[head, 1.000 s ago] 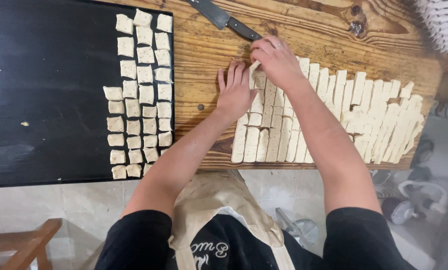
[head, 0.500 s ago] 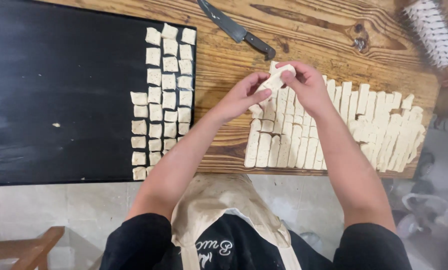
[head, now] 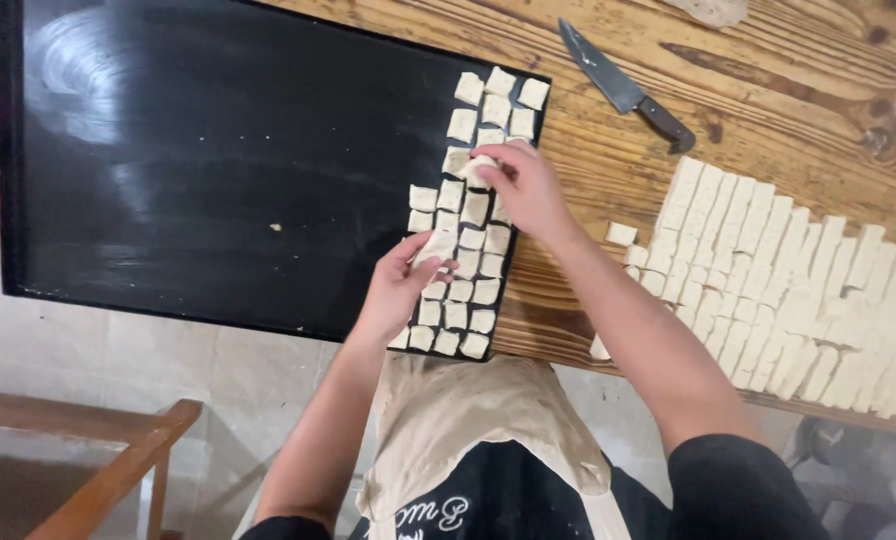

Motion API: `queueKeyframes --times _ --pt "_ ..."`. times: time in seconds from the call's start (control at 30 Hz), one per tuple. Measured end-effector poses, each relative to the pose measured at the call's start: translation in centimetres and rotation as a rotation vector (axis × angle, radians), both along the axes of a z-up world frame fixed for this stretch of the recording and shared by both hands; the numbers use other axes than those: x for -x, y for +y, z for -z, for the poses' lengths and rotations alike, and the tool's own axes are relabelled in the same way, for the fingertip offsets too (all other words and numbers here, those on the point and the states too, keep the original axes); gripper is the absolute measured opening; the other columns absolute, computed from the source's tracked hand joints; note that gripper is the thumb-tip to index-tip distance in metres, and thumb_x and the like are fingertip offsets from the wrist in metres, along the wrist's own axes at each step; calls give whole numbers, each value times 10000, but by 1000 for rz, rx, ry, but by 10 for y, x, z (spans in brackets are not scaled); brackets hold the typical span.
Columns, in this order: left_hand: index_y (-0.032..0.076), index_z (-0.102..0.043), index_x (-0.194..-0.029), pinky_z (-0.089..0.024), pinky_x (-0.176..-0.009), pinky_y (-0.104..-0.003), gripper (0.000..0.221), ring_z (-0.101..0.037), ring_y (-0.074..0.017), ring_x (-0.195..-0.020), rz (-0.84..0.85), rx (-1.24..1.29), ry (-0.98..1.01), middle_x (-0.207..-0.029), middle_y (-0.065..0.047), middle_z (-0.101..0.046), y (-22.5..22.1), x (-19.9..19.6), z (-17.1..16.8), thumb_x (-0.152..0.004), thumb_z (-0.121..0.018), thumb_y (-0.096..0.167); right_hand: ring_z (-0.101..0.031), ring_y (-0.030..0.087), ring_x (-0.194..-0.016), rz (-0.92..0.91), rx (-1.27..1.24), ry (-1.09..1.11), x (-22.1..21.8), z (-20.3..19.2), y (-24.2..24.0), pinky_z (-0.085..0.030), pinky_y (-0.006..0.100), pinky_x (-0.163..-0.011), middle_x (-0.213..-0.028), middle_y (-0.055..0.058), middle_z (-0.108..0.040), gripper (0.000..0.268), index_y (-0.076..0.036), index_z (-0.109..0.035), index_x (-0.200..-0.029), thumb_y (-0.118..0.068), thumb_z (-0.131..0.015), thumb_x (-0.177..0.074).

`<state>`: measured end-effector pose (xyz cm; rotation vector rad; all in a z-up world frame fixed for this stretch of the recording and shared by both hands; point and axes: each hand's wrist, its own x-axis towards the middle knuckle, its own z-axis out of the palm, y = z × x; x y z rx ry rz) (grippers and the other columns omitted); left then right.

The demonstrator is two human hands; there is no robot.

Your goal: Cleaning a baking tray with a cloth and arranging small pieces of dough in neat rows on it.

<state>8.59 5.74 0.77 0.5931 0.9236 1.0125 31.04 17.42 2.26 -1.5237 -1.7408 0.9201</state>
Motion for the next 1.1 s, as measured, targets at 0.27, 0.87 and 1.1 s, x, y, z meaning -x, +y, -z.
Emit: queueKeyframes --times 0.27,0.87,1.1 --pt "-99 -615 -1308 -661 -825 -433 372 -750 -368 -922 -210 115 15 -1123 -243 -705 27 41 0 -938 -649 -99 -625 204 -948 -152 -267 -456 69 35 30 -508 372 -839 -949 -81 -665 222 -285 -651 -1175 -406 -677 -991" --pt "-36 -623 -1206 -619 -917 -474 280 -719 -359 -998 -218 193 -120 -1057 -170 -669 103 18 28 -934 -651 -96 -598 223 -981 65 -205 -410 74 27 59 -473 379 -885 -993 -27 -695 292 -241 -715 -1135 -490 -687 -984" --pt "26 -672 -1144 -634 -863 -270 336 -722 -151 -914 -253 53 -41 -1026 -72 -672 140 -9 35 -849 -745 -116 -715 276 -841 150 39 12 78 6 47 -582 383 -726 -908 113 -752 190 -121 -773 -1091 -199 -829 -927"
